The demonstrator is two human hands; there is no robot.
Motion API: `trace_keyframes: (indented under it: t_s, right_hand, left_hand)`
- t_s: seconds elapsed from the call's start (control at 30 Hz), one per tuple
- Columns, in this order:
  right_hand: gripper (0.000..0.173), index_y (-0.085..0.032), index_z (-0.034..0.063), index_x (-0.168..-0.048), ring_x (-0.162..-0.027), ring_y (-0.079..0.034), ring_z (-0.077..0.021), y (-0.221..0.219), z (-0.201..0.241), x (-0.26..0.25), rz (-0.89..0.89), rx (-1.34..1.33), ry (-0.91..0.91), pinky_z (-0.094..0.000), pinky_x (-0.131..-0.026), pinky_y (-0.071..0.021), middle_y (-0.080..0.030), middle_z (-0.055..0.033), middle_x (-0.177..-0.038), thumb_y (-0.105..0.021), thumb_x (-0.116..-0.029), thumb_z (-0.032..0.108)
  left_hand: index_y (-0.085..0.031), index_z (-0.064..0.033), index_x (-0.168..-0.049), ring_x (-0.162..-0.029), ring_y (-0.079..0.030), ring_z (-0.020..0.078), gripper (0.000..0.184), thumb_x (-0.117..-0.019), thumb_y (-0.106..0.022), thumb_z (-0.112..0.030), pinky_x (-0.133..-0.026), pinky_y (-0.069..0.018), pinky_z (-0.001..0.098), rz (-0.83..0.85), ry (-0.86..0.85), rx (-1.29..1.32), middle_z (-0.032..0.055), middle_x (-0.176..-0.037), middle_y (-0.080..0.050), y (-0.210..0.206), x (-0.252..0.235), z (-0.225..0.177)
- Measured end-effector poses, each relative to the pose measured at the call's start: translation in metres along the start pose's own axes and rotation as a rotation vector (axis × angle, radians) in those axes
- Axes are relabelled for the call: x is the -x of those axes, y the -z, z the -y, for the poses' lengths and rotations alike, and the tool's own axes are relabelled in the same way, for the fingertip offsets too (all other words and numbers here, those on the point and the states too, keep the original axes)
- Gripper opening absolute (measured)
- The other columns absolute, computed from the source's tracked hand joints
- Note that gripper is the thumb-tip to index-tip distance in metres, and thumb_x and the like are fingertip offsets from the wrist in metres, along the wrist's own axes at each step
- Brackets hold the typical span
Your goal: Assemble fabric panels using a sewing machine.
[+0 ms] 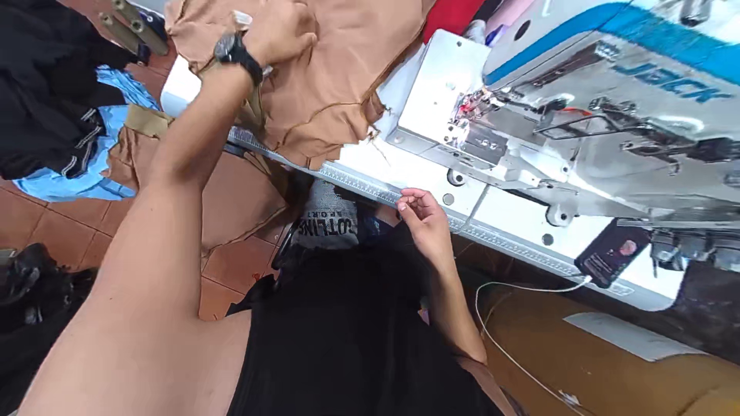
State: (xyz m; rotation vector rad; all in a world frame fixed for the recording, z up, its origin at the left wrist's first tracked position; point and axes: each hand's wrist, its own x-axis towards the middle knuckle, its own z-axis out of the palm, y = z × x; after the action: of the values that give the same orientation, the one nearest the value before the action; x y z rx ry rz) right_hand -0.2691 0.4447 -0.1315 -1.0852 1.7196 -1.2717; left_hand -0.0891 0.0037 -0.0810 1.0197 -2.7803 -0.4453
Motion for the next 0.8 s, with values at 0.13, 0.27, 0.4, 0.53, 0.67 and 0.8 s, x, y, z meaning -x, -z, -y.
trace_keyframes:
  t_s: [0.13,0.27,0.4,0.53,0.67,0.8]
  right_hand:
    - [0.023,-0.068,-0.0001,-0.117,-0.092,-0.072,-0.0110,-0.010,0.002,-0.024,-0.093,0.072,0.093,-0.0293,-0.081,-0.0612,-0.074,-0.0073,-0.102,-0.057,-0.1025,0.014]
    - [0.023,-0.067,0.0030,-0.121,-0.098,-0.072,-0.0141,-0.035,0.010,-0.053,-0.015,0.042,0.123,-0.0341,-0.083,-0.0625,-0.071,-0.0089,-0.115,-0.056,-0.1013,0.010]
    - [0.019,-0.071,0.0038,-0.115,-0.097,-0.071,-0.0127,-0.027,0.020,-0.059,-0.088,0.103,0.247,-0.0308,-0.082,-0.0621,-0.071,-0.0088,-0.114,-0.060,-0.0989,0.006]
    - [0.042,-0.058,0.0026,-0.138,-0.120,-0.066,-0.0173,-0.047,0.024,-0.077,0.068,-0.152,0.188,-0.0349,-0.095,-0.0587,-0.063,-0.0121,-0.137,-0.063,-0.0971,0.010]
    - [0.051,-0.044,0.0087,-0.148,-0.113,-0.064,-0.0136,-0.085,0.046,-0.095,0.213,-0.612,0.029,-0.0338,-0.092,-0.0565,-0.060,-0.0068,-0.136,-0.059,-0.0994,0.014]
    - [0.016,-0.057,0.0170,-0.121,-0.085,-0.066,-0.0066,-0.101,0.058,-0.113,0.252,-1.041,-0.170,-0.0249,-0.075,-0.0580,-0.066,0.0010,-0.100,-0.047,-0.1081,0.020]
  left_hand:
    - [-0.069,0.0015,-0.115,-0.113,-0.063,0.0417,0.042,-0.0973,-0.066,-0.036,-0.096,-0.0513,0.0580,-0.200,-0.095,0.025,0.0259,-0.116,-0.066,-0.021,0.114,-0.141]
    - [-0.066,0.0019,-0.119,-0.123,-0.058,0.0448,0.029,-0.0977,-0.064,-0.018,-0.100,-0.0476,0.0597,-0.397,0.053,-0.076,0.0261,-0.132,-0.061,-0.112,0.159,-0.170]
    - [-0.076,-0.0017,-0.109,-0.112,-0.063,0.0280,0.017,-0.0992,-0.066,-0.011,-0.098,-0.0517,0.0424,-0.549,0.060,0.289,0.0157,-0.119,-0.068,-0.060,0.178,-0.161]
    - [-0.078,-0.0025,-0.107,-0.098,-0.068,0.0155,0.016,-0.0994,-0.066,-0.010,-0.089,-0.0557,0.0294,-0.471,-0.012,0.304,0.0117,-0.108,-0.071,-0.016,0.186,-0.168]
    - [-0.078,-0.0033,-0.109,-0.092,-0.070,0.0107,0.017,-0.1001,-0.065,-0.010,-0.084,-0.0572,0.0260,-0.397,0.038,0.398,0.0096,-0.106,-0.073,-0.019,0.187,-0.175]
    - [-0.072,-0.0009,-0.115,-0.084,-0.069,0.0118,0.019,-0.0985,-0.067,-0.009,-0.076,-0.0597,0.0271,-0.436,0.065,0.438,0.0108,-0.103,-0.071,-0.033,0.185,-0.174]
